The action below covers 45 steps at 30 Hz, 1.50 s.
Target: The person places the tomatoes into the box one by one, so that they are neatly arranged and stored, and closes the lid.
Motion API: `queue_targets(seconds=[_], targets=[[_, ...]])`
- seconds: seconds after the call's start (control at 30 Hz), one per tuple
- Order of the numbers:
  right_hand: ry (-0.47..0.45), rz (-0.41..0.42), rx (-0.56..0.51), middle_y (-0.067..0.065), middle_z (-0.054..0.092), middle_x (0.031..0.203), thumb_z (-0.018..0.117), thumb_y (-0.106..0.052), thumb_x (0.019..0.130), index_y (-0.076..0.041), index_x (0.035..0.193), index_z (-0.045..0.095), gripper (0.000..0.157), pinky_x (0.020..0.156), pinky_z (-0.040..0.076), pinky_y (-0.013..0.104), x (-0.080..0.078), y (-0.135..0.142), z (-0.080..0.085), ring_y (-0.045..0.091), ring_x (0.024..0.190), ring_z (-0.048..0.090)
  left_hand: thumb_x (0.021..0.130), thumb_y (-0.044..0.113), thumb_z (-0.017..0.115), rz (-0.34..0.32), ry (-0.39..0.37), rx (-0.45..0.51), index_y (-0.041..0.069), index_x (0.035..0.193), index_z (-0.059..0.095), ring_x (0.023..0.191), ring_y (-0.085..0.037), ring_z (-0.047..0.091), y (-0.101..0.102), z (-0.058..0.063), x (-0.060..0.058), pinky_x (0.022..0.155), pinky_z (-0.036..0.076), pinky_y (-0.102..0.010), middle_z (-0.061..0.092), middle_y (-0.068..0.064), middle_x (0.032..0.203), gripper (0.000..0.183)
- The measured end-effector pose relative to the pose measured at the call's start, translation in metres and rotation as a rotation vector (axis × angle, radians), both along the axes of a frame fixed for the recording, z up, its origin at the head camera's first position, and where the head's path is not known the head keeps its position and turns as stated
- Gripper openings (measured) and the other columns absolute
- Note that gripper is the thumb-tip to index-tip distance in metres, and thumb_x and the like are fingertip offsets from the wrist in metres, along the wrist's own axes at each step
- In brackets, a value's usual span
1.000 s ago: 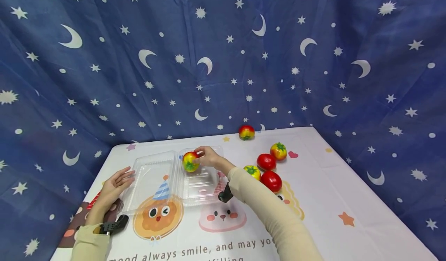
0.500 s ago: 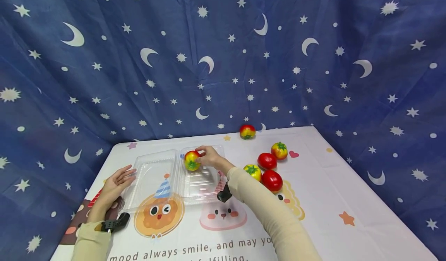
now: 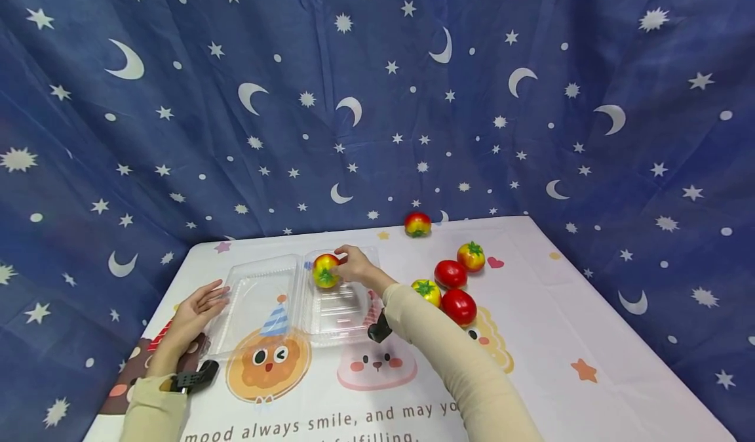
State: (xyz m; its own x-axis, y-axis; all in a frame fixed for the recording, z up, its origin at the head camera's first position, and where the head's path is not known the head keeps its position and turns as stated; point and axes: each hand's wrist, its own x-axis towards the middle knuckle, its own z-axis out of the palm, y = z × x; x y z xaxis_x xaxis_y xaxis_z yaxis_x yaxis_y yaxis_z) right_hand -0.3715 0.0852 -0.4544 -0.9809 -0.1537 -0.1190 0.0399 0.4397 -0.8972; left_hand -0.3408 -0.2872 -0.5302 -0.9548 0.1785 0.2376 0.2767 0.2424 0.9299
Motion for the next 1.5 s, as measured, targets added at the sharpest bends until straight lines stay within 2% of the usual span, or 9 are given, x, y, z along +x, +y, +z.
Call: queue_targets(seconds=[0.37,0.6,0.73,0.87,1.1,1.5], targets=[[0.030,-0.003,0.065,0.024,0.060,0.122,0.073,-0.002,0.085,0.003,0.129,0.055,0.048,0.077,0.059,0.040,0.001,0.002,0.000,0.032,0.102,0.062,0.097,0.007,0.063,-0.002,-0.003,0.000,-0.006,0.147,0.038,0.099,0.010,0.057,0.001,-0.002,-0.001,0.082,0.048,-0.009,0.048,-0.033,0.139,0.058],[0.247,0.045,0.276,0.023,0.066,0.112,0.078,0.001,0.077,0.005,0.114,0.057,0.043,0.087,0.054,0.036,0.003,-0.002,-0.002,0.036,0.104,0.062,0.097,0.011,0.063,-0.005,-0.027,-0.029,-0.005,0.147,0.039,0.104,0.006,0.056,0.006,-0.001,-0.001,0.084,0.047,-0.009,0.048,-0.030,0.141,0.057],[0.308,0.034,0.312,0.021,0.066,0.112,0.078,0.003,0.076,0.002,0.113,0.057,0.043,0.088,0.054,0.038,0.002,-0.003,-0.002,0.033,0.099,0.064,0.097,0.009,0.062,-0.010,-0.019,-0.023,-0.005,0.147,0.039,0.106,0.002,0.058,0.008,0.000,-0.003,0.084,0.047,-0.008,0.049,-0.029,0.141,0.056],[0.303,0.016,0.309,0.021,0.065,0.114,0.080,0.001,0.076,0.002,0.117,0.057,0.048,0.089,0.053,0.040,0.002,-0.002,-0.004,0.033,0.101,0.063,0.097,0.008,0.062,-0.016,-0.006,-0.016,-0.006,0.146,0.039,0.106,0.000,0.059,0.009,-0.001,-0.004,0.084,0.047,-0.009,0.048,-0.031,0.140,0.056],[0.283,0.026,0.324,0.024,0.062,0.119,0.084,-0.003,0.073,0.003,0.124,0.055,0.060,0.089,0.053,0.041,0.002,0.003,-0.002,0.035,0.106,0.060,0.097,0.008,0.062,-0.014,-0.025,-0.012,-0.005,0.148,0.037,0.102,0.006,0.058,0.008,-0.001,-0.002,0.084,0.046,-0.008,0.048,-0.031,0.141,0.058],[0.283,0.050,0.370,0.023,0.063,0.119,0.083,-0.008,0.076,0.003,0.122,0.057,0.054,0.094,0.051,0.041,0.001,0.006,0.009,0.035,0.108,0.060,0.098,0.010,0.062,0.019,0.007,-0.043,-0.007,0.146,0.039,0.099,0.012,0.054,0.000,0.000,-0.001,0.082,0.045,-0.006,0.050,-0.033,0.137,0.056]])
